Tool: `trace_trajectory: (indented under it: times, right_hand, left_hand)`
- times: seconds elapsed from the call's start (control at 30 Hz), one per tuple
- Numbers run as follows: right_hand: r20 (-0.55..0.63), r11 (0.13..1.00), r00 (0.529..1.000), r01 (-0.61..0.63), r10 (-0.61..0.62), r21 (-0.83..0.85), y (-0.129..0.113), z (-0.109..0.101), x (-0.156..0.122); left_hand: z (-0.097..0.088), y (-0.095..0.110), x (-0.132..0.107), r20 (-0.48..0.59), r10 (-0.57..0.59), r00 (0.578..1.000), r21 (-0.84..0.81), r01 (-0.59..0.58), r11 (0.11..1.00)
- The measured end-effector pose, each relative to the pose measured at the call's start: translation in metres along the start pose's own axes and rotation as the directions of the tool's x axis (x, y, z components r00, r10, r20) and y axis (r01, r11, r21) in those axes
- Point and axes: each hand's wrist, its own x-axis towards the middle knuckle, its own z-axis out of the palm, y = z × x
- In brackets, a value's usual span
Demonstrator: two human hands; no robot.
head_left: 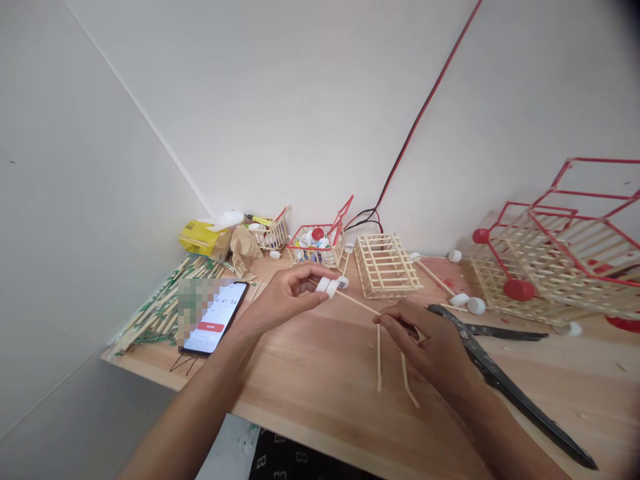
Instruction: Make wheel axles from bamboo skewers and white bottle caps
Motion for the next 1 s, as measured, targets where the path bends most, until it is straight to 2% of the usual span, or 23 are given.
trace_trajectory:
  times: [0.17, 0.4, 0.47, 0.53, 0.63, 0.7, 0.73, 0.8, 1.0]
  right_hand:
    - [0.017, 1.0, 1.0, 0.005, -0.005, -0.002, 0.002, 0.001, 0.0]
    - [0.011, 1.0, 1.0, 0.004, -0.004, 0.015, 0.001, 0.001, 0.0]
    - [-0.002, 0.999, 1.0, -0.022, 0.022, 0.045, 0.001, 0.0, 0.0]
    - [-0.033, 0.996, 0.998, -0.051, 0.054, 0.079, 0.002, 0.0, 0.0]
    - [-0.081, 0.988, 0.991, -0.093, 0.103, 0.125, 0.004, 0.0, 0.001]
    - [-0.098, 0.983, 0.987, -0.113, 0.127, 0.144, 0.005, 0.0, 0.002]
    - [-0.102, 0.982, 0.986, -0.119, 0.134, 0.148, 0.006, 0.0, 0.002]
    - [-0.103, 0.981, 0.985, -0.123, 0.139, 0.15, 0.007, -0.001, 0.003]
    - [-0.134, 0.98, 0.978, -0.143, 0.161, 0.137, 0.006, -0.003, 0.003]
  left_hand:
    - [-0.002, 0.0, 0.0, 0.033, -0.004, 0.999, 0.01, 0.003, 1.0]
    - [-0.004, 0.0, -0.003, -0.01, -0.052, 0.999, -0.038, 0.052, 0.998]
    - [-0.01, -0.003, -0.003, -0.101, -0.065, 0.993, -0.06, 0.059, 0.996]
    - [-0.021, -0.007, 0.0, -0.241, -0.064, 0.968, -0.055, 0.052, 0.997]
    - [-0.044, -0.012, 0.013, -0.466, -0.03, 0.884, -0.009, 0.029, 1.0]
    - [-0.058, -0.016, 0.027, -0.534, -0.007, 0.845, 0.063, 0.048, 0.997]
    - [-0.064, -0.018, 0.035, -0.538, 0.005, 0.843, 0.129, 0.077, 0.989]
    - [-0.07, -0.023, 0.052, -0.481, 0.018, 0.877, 0.331, 0.163, 0.93]
    - [-0.068, -0.033, 0.084, -0.365, 0.059, 0.929, 0.562, 0.169, 0.809]
